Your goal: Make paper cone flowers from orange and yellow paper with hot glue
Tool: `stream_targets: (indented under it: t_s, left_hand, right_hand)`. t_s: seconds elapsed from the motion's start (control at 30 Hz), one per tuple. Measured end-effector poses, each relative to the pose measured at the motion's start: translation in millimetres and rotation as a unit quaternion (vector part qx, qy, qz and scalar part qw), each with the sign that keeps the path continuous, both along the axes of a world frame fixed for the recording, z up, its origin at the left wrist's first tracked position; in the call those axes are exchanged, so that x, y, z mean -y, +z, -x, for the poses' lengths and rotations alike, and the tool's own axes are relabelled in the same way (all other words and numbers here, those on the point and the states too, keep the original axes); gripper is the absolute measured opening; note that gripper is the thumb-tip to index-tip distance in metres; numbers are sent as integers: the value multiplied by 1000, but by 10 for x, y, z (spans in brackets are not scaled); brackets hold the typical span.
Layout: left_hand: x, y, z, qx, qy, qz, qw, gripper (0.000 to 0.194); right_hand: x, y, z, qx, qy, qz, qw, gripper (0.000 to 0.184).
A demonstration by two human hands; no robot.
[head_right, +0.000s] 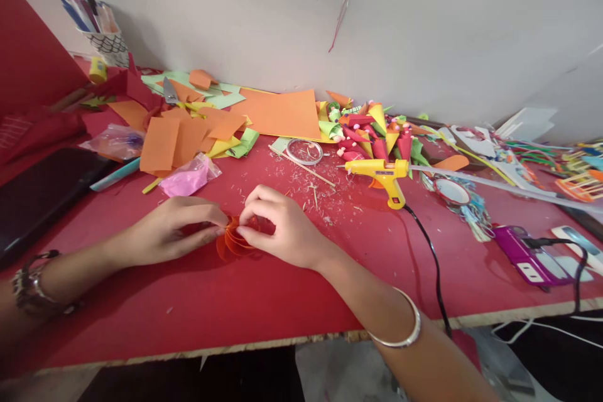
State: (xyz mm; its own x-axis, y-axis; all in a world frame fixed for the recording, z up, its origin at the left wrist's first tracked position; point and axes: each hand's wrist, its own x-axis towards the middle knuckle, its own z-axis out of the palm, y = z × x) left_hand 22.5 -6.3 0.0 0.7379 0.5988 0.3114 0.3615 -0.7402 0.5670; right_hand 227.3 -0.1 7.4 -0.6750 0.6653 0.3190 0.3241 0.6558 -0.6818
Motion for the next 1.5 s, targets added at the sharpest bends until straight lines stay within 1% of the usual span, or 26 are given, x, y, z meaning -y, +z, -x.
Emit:
stream_targets:
  t_s: [0.27,0.37,0.53,0.7,0.77,0.87,1.03,1.33,1.5]
  left_hand:
    - [0,3,-3,16,-3,28,999,12]
    - [-2,-3,-4,13,6,42,999,12]
    - [-12,-21,-18,21,64,60,996,11]
    - [-20,-16,-45,40,121,56,990,12]
    - [-22,-14,-56,39,134,65,988,13]
    - [-22,-14,-68,39,143,73,986,13]
    - [-19,-17,-66,40,131,63,989,14]
    - [-46,-38,-37,37,87,27,995,13]
    - [-43,-33,-26,38,61,21,997,11]
  right_hand:
    - [-1,-11,7,-17,-5,30,999,6]
    - [-2,-17,6,-24,-5,43,999,6]
    - [-13,-45,9,-43,-23,79,996,7]
    - [-40,-82,20,-73,-74,118,988,7]
    - [-47,-95,24,-77,-89,119,986,7]
    - [-50,-107,23,-75,-93,103,987,6]
    - [-54,-107,10,-70,-72,82,992,5]
    - [-44,-83,8,-51,-53,72,995,8]
    - [-35,-77,14,-53,-49,75,995,8]
